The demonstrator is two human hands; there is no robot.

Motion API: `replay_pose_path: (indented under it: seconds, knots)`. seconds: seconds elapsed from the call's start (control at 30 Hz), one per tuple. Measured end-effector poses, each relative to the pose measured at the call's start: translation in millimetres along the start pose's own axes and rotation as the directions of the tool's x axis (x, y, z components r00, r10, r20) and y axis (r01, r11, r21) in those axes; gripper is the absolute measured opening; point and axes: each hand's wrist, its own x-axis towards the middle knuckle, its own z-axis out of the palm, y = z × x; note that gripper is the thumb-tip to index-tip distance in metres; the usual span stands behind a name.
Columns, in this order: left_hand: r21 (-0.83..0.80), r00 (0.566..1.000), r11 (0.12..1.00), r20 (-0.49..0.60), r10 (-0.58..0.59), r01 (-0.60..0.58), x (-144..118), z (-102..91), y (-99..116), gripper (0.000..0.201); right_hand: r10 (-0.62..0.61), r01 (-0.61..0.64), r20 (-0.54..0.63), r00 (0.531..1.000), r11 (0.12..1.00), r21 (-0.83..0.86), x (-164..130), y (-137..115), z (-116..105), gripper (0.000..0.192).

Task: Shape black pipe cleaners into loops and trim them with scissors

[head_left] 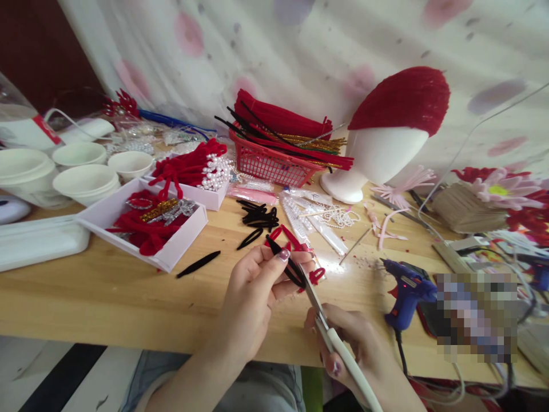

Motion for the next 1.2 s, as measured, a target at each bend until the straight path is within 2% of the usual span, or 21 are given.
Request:
replay_pose_path:
  seconds: [0.2, 0.53, 0.87, 1.2]
  knots:
    - [0.027, 1.000, 1.000, -0.014, -0.005, 0.005, 0, 0.5, 10, 0.009, -0.002, 0.000, -0.037, 0.999, 0.998, -0.065, -4, 4, -1, 0.069]
    - [0.077, 0.999, 0.997, -0.024, 0.026, -0.024, -1, -2.0, 6, 0.014, 0.024, -0.024, 0.015, 1.000, 1.000, 0.005, -1, 0, -1, 0.067]
    - [0.008, 0.997, 0.998, 0.062, 0.054, -0.055, 3, -1.0, 4, 0.011, 0.000, 0.000, -0.017, 1.000, 1.000, -0.012, -5, 7, 2, 0.072]
    - [-0.016, 0.997, 0.997, -0.021, 0.072, -0.072, 2, 0.1, -2, 0.013, -0.003, 0.005, -0.071, 0.997, 0.999, 0.032, -7, 14, 8, 0.070]
